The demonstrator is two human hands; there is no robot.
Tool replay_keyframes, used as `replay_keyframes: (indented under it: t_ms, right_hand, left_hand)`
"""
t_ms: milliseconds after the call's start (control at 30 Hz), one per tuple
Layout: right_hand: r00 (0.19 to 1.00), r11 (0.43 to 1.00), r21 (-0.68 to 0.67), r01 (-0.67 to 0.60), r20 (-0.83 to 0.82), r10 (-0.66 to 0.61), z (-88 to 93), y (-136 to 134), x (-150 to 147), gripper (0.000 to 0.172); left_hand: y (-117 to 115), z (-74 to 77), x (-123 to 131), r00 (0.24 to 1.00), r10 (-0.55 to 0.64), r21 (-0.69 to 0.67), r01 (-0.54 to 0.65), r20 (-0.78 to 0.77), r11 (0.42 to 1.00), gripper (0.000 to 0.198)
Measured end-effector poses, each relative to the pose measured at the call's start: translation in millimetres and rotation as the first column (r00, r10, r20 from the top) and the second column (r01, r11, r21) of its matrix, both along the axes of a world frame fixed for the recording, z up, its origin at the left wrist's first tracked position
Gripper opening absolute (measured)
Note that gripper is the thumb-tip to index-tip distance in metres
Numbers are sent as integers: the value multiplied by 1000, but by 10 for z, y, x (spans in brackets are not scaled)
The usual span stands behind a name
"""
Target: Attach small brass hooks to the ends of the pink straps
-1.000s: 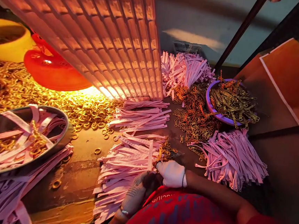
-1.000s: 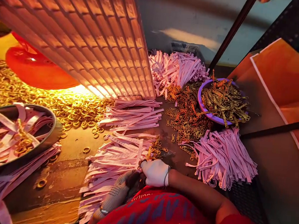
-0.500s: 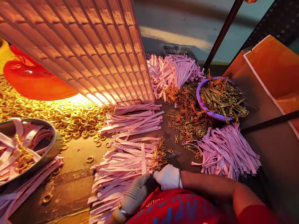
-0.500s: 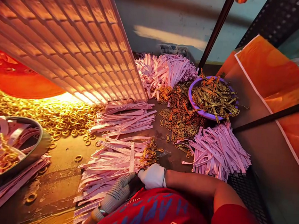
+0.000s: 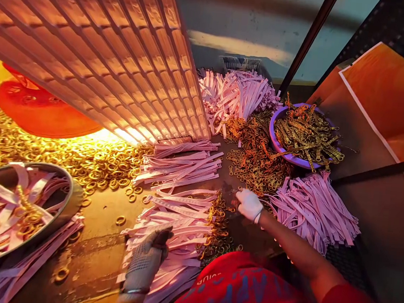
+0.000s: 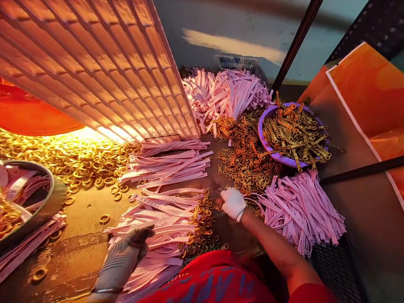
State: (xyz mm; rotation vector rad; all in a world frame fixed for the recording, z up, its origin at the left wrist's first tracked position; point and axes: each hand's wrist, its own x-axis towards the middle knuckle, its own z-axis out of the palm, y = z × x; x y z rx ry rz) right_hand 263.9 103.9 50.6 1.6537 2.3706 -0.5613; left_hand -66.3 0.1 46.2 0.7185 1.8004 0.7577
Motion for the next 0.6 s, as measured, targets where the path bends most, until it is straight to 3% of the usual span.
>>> replay_keyframes:
  t_ms: [100,233,333,467,600]
  right_hand:
    - [983,990,51,129,125,-134,-105,485,217,20]
    - [963,988,63,142,223,-152,-247,801,310,19]
    - [959,992,56,110,257,-121,-309,846,316,22]
    - [959,996,65,68,269,-83,-314,828,367,26]
    - [957,996,81,38,285,-59,-313,748,452,26]
  left_hand:
    - [-24,27,218,898,259,-164,-213,355,963,25]
    - [75,89,362,822,293,-279,-171,488,945,32]
    - [212,166,453,780,346,-335,-185,522,924,38]
    - [404,261,686,732,303,-273,-165,610,948,35]
    - [516,197,962,682,281,-304,-90,675,948,35]
